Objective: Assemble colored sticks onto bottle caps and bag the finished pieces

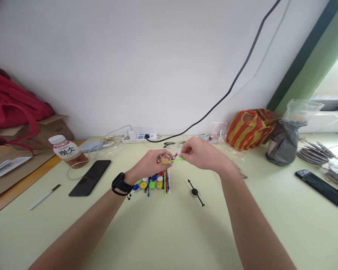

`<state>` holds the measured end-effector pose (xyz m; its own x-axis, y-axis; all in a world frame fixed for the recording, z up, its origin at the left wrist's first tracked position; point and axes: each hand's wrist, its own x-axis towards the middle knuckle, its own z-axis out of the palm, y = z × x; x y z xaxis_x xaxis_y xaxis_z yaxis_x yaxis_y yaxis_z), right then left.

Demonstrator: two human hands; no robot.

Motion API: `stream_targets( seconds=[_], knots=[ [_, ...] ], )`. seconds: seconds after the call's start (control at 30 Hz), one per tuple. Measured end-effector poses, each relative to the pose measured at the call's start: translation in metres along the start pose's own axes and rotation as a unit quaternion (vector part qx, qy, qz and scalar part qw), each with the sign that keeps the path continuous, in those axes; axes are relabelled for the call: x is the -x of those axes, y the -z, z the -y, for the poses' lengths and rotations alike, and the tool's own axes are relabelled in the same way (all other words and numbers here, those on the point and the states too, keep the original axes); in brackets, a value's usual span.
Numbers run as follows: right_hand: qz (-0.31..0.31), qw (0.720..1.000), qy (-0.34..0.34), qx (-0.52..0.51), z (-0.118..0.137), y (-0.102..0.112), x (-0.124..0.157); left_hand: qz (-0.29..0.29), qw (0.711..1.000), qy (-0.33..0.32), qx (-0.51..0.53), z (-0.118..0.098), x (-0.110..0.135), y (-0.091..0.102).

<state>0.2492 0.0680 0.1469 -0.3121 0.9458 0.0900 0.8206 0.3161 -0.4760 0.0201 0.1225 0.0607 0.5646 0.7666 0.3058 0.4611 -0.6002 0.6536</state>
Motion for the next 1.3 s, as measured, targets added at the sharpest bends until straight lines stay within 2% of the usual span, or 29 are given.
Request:
stream_targets(
  seconds=[0.3, 0.4, 0.53, 0.73, 0.8, 0.97, 1.17, 1.23, 1.3],
  knots=[
    [-0.002, 1.0, 0.029, 0.012, 0.0, -0.008, -0.002, 0.006, 1.0, 0.001, 0.02, -0.004, -0.001, 0.0],
    [-0.024, 0.999, 0.024, 0.001, -0.002, -0.007, -0.001, 0.013, 0.998, 0.015, 0.054, -0.001, -0.002, 0.001],
    [-0.006, 1.0, 0.009, -0.018, -0.002, -0.007, -0.002, 0.007, 0.997, 0.017, 0.078, 0.005, -0.002, -0.001],
    [-0.054, 0.997, 0.032, -0.042, 0.003, -0.016, -0.007, 0.019, 0.996, 0.022, 0.087, 0.004, -0.001, -0.002],
    [-0.033, 0.997, 0.027, -0.059, 0.004, -0.017, -0.007, 0.031, 0.995, 0.021, 0.092, 0.002, 0.0, -0.002],
    [0.077, 0.991, 0.032, -0.103, 0.001, -0.008, -0.002, 0.035, 0.994, 0.004, 0.101, 0.0, 0.0, -0.003],
    [0.127, 0.984, 0.049, -0.119, 0.003, -0.005, 0.002, 0.045, 0.992, -0.014, 0.121, -0.002, 0.001, -0.003],
    [0.121, 0.984, 0.045, -0.121, 0.005, -0.005, 0.003, 0.05, 0.993, -0.017, 0.109, -0.004, 0.001, -0.002],
    [0.064, 0.991, 0.032, -0.109, 0.004, -0.006, 0.003, 0.047, 0.994, -0.011, 0.097, -0.006, 0.0, -0.001]
  ],
)
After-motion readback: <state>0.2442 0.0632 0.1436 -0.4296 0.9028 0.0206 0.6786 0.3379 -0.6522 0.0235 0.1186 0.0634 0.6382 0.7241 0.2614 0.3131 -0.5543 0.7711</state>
